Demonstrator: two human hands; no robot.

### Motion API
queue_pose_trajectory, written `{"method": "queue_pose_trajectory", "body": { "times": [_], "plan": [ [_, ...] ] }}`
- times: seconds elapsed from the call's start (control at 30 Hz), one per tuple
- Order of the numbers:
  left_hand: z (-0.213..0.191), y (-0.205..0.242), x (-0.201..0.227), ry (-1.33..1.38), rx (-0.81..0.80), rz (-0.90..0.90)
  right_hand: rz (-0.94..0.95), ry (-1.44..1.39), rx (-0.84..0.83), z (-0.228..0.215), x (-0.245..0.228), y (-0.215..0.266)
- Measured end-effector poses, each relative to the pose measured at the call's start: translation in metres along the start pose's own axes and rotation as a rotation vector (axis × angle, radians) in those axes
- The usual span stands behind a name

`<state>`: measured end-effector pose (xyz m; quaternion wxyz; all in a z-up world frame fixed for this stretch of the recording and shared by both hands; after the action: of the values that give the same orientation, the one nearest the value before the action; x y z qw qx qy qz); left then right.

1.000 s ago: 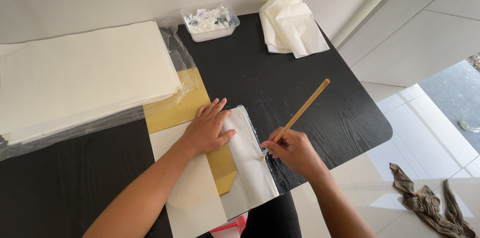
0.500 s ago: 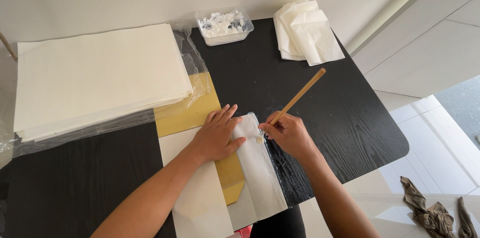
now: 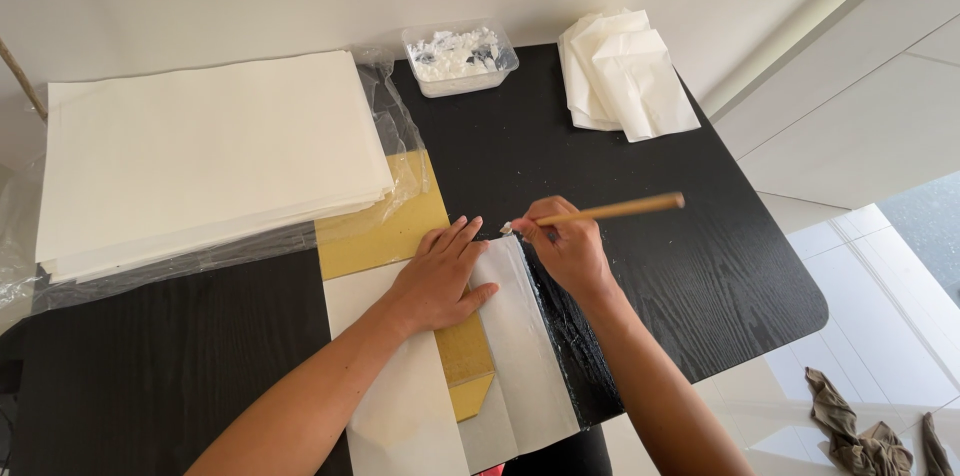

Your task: Folding a sheet of paper around a template and applying glue to the edges to create a bag.

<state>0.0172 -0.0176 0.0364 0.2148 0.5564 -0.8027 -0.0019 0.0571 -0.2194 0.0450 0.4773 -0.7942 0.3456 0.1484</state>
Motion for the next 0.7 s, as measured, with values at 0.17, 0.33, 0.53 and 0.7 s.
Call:
{"method": "queue_pose_trajectory", "body": {
  "times": [0.17,0.33,0.53,0.7],
  "plan": [
    [0.004,-0.001,-0.001,0.017,0.011,0.022,-0.039,0.041,-0.021,-0.004,-0.017,0.020],
    [0.010,-0.003,-0.002,0.004,0.041,0.023,0.028,-0.021,-0.062,-0.014,-0.037,0.042],
    [0.016,-0.005,-0.005,0.038,0.087,0.032,0.165,-0.100,-0.103,-0.032,-0.055,0.072],
    [0.014,-0.004,-0.004,0.037,0.098,0.041,0.264,-0.157,-0.138,-0.046,-0.080,0.092]
  ]
}}
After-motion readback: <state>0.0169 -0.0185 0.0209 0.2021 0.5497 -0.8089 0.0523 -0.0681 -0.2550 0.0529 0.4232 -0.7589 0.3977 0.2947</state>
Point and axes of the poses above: each hand's wrist, its own y-axis away from the middle knuckle, its own z-axis out of the palm, x = y × z, the point moved 3 cm from there along -y, towards the middle knuckle, and after that the axes turned 14 degrees about -z, right-handed, at the moved point
